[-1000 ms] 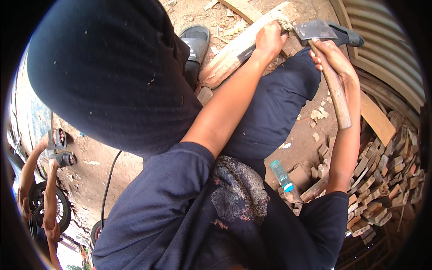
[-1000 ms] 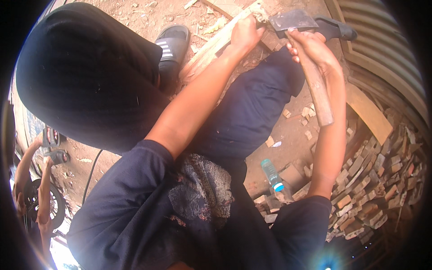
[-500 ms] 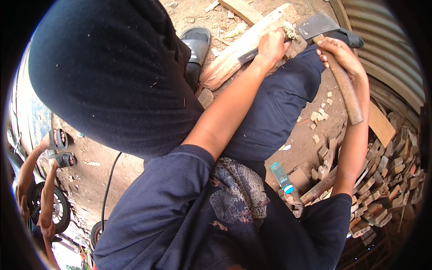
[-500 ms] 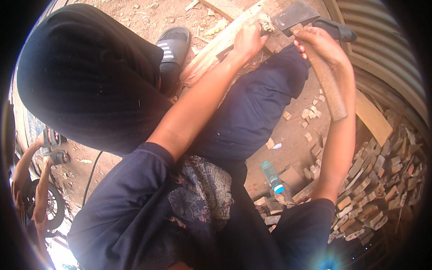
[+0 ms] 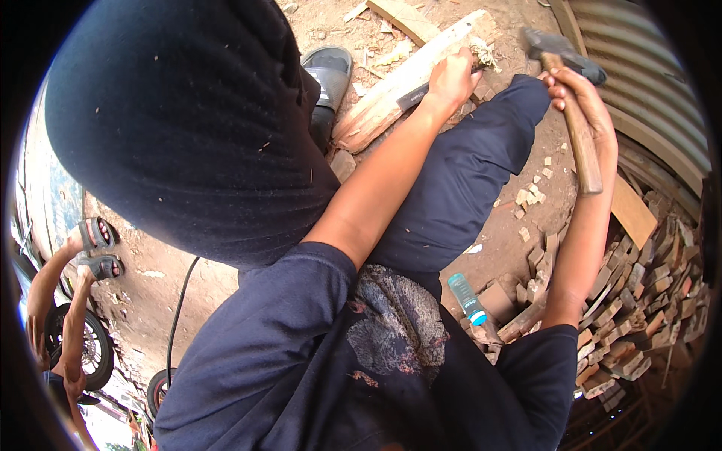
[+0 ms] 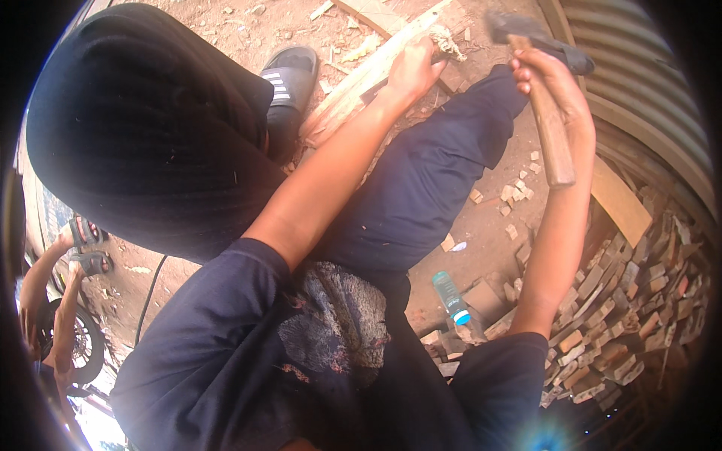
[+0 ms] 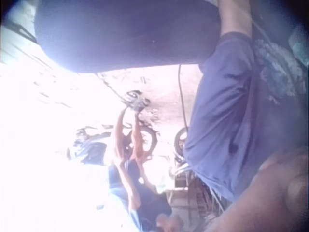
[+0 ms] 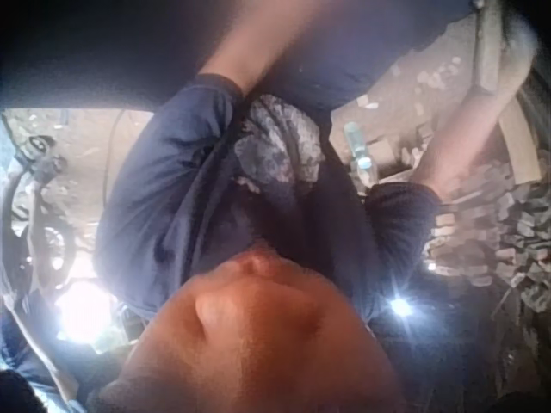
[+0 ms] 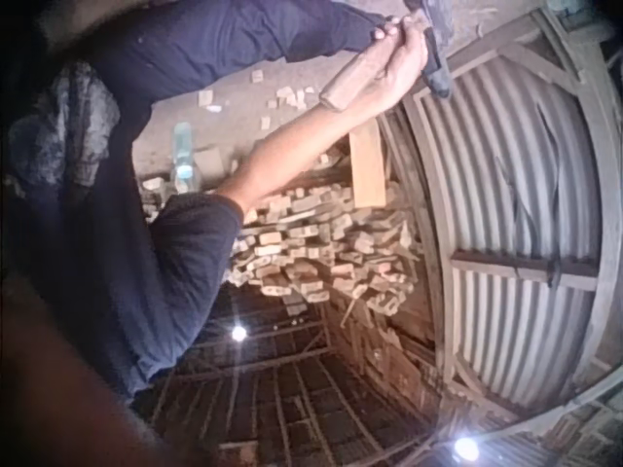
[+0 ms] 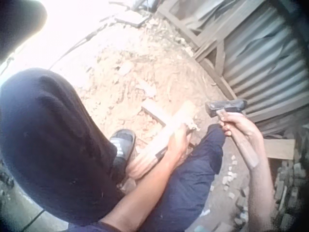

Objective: The person sits on the ground and uses a chisel and mallet to carve a piece of wood. They repeatedly strike the chisel to remove wood shavings and occasionally adjust the wood's position.

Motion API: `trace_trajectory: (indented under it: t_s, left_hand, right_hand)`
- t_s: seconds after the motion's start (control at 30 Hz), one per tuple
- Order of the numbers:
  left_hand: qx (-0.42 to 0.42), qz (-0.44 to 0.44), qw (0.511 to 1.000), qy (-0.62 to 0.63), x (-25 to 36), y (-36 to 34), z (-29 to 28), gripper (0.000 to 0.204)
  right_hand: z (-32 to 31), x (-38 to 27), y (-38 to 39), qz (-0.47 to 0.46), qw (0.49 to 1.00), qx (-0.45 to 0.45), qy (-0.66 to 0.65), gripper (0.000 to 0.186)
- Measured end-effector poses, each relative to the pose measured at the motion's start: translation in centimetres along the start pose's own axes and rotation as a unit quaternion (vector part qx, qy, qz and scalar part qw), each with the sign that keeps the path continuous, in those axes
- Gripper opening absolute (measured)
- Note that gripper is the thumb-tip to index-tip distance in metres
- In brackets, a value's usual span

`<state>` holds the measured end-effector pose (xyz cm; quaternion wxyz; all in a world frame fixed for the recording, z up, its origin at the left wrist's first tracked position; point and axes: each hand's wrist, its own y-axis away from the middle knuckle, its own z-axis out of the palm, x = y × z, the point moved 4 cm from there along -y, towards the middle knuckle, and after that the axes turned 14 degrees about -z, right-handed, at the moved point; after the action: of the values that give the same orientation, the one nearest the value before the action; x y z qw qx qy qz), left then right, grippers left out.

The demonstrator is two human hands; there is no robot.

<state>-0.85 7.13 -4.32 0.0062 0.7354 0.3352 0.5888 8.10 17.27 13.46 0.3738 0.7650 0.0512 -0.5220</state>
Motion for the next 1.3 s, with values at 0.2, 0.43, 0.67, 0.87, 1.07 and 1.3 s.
trace_trajectory:
  t_s: [0.2, 0.43, 0.67, 0.87, 1.07, 1.3]
  left_hand:
    - [-0.024, -0.004, 1.0, 0.0, 0.2, -0.2, 0.5, 0.032]
    - [-0.035, -0.002, 0.999, -0.038, -0.1, 0.3, 0.7, 0.033]
    - [-0.024, 0.004, 1.0, -0.017, 0.4, 0.6, 0.3, 0.03]
    - [0.012, 0.007, 1.0, 0.012, -0.8, 1.0, 0.7, 0.029]
    - [-0.002, 0.026, 0.999, 0.019, -0.2, 1.4, 0.7, 0.03]
    - [0.018, 0.031, 0.999, -0.01, -0.7, 1.7, 0.5, 0.028]
  right_hand:
    - [0.4, 2.4, -0.5, -0.021, 0.985, 0.026, 0.171, 0.063]
    - [-0.2, -0.4, 1.7, 0.069, 0.982, -0.069, 0.16, 0.041]
    - [-1.0, 1.9, 0.7, 0.017, 0.977, 0.014, 0.212, 0.059]
    - [1.4, 1.4, 2.9, 0.08, 0.988, -0.063, 0.115, 0.054]
    - [0.2, 1.5, 1.7, -0.02, 0.994, 0.03, 0.101, 0.059]
    - [2.2, 1.1, 4.6, 0.074, 0.983, -0.07, 0.15, 0.05]
